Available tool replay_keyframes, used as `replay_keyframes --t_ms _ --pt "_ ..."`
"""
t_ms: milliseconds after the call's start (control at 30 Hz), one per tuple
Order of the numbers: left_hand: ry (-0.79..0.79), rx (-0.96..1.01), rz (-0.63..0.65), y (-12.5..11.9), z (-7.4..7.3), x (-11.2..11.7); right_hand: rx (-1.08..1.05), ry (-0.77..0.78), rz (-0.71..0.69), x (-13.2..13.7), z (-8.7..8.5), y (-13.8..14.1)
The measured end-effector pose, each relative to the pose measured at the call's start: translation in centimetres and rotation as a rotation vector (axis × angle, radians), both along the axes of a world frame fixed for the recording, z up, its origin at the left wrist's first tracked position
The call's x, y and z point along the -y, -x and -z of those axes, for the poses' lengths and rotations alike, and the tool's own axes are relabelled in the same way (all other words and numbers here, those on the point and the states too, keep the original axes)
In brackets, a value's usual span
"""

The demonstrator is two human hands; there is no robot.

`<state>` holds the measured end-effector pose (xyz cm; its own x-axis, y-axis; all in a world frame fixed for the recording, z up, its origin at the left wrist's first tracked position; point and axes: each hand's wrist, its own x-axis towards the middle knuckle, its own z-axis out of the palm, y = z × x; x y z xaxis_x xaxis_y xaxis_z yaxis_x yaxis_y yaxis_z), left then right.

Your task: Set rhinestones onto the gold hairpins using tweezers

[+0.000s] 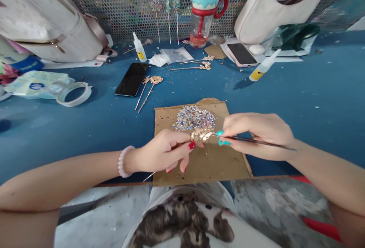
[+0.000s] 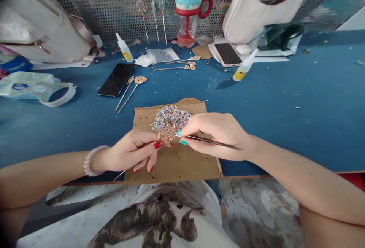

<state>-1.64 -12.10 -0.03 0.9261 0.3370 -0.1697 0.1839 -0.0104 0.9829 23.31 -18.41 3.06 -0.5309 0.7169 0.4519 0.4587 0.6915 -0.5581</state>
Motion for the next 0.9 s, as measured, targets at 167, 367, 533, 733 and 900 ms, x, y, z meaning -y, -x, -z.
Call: replay_keyframes --t_ms 167,367,533,733,900 --pt "-0.149 0.026 -0.010 -0.13 -0.50 0.01 -0.003 -0.054 -0.020 -0.13 -0.05 0.36" --pt "-0.203 0.056 -0.023 -0.17 -0.62 -0.02 -0.037 -0.137 -0.022 -0.05 0.04 0.66" --pt "-0.215 0.072 -0.020 -0.14 -0.24 -0.04 -0.055 -0.113 -0.042 -0.13 0.28 0.72" --pt "-0.222 0.076 -0.013 -0.10 -0.35 -0.09 -0.065 -0.068 -0.079 -0.16 0.33 0.88" --pt "-0.237 0.049 0.004 -0.06 -0.51 -0.07 -0.095 -0.024 -0.108 -0.17 0.31 0.82"
